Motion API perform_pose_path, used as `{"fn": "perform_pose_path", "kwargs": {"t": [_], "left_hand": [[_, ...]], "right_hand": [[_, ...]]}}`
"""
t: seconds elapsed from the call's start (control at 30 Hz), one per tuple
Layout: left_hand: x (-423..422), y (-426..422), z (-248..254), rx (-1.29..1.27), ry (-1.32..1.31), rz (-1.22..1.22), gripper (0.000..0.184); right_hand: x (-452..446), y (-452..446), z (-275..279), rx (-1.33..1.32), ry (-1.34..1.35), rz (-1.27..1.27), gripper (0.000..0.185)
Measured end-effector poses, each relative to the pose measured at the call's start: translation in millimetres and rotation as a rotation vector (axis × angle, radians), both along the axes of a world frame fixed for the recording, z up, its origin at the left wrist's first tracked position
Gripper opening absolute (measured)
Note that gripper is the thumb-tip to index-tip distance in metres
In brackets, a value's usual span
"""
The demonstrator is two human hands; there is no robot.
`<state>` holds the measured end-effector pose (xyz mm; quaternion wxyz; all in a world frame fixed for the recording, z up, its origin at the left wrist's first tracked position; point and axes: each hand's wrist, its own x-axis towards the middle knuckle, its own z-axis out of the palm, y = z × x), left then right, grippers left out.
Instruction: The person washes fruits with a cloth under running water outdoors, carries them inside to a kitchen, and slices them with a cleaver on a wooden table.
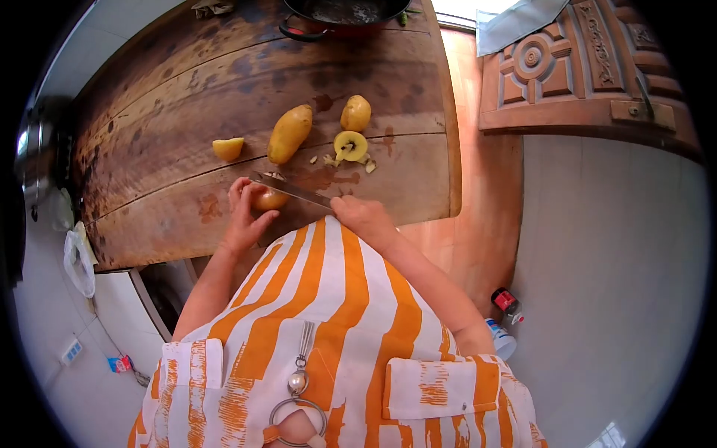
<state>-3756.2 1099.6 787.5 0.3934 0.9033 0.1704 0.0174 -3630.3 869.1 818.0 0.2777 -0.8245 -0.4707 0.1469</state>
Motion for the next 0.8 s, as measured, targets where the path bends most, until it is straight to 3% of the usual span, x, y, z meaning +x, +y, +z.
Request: {"fn": "perform_pose_path", "kwargs": {"t": [0.17,0.4,0.8], "left_hand": [[-0.8,-11.4,-12.4,0.023,-0.137,0.077,0.062],[-3.1,-15.6,-17.1,0.124,-0.136,0.139,0.063],[-1.1,-17.2,-31.8,0.012,-0.179,0.192,0.052]], "right_hand": [[-4.8,6.2,-8.5,-0.054,-0.175,0.085,0.010],[-2.3,8.0,-6.7,-0.017,-0.129,0.084,0.011],[-5.2,16.2,-4.3,-0.109,-0.006,0.064,0.008]]}}
